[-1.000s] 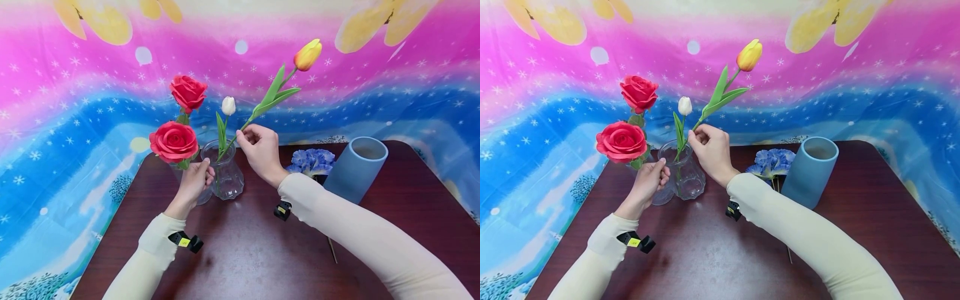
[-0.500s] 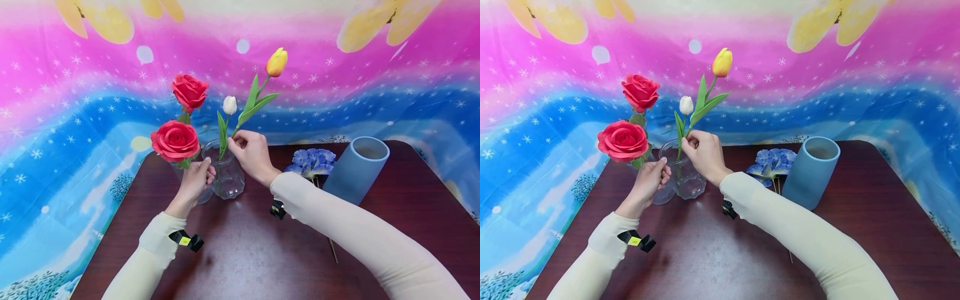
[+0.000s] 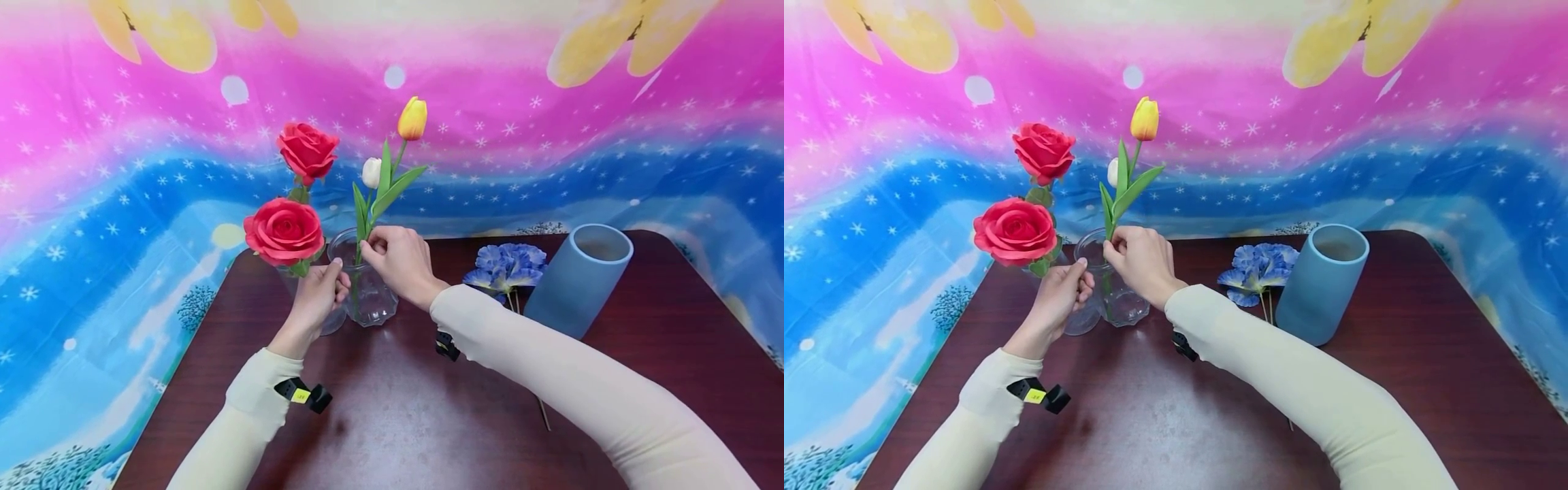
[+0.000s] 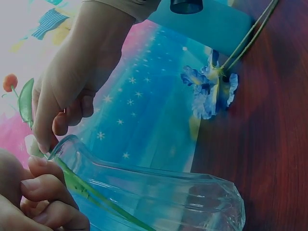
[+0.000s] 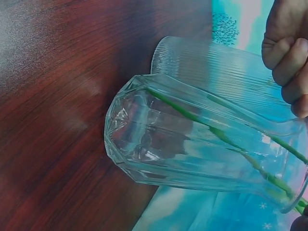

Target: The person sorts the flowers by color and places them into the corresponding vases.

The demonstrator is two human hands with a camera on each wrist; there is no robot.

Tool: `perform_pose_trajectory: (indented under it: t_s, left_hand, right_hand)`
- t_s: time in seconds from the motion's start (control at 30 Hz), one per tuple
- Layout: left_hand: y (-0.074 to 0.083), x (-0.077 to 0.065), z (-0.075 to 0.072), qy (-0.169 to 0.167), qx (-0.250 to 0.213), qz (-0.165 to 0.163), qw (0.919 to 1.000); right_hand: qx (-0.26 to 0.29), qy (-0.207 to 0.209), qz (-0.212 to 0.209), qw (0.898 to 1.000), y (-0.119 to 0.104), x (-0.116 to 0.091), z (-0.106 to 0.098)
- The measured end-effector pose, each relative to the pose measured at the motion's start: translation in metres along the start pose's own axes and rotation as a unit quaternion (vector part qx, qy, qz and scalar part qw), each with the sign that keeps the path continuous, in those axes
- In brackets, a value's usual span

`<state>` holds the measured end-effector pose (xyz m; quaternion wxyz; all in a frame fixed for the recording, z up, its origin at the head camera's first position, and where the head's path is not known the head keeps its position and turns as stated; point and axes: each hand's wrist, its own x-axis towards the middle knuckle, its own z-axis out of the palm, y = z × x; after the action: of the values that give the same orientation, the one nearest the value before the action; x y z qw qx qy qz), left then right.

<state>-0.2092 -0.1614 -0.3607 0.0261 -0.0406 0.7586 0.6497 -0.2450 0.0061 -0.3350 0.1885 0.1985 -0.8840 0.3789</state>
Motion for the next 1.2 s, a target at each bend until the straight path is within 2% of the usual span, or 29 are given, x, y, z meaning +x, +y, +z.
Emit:
perform_pose_trajectory:
  t_s: [0.43, 0.8, 1.2]
  left_hand:
    - [0.0, 0.001, 0.0, -0.006, -0.008, -0.004, 0.9999]
    - [0.0, 0.001, 0.0, -0.003, -0.012, 0.006, 0.9999]
    - [-0.001, 0.001, 0.0, -0.003, -0.01, 0.01, 0.9999]
  right_hand:
    - [-0.068, -0.062, 0.008, 0.996, -0.005, 0.003, 0.003]
    - [-0.078, -0.094, 0.02, 0.992, -0.01, 0.006, 0.001]
    - [-0.068, -0.1, 0.034, 0.992, -0.011, 0.005, -0.001]
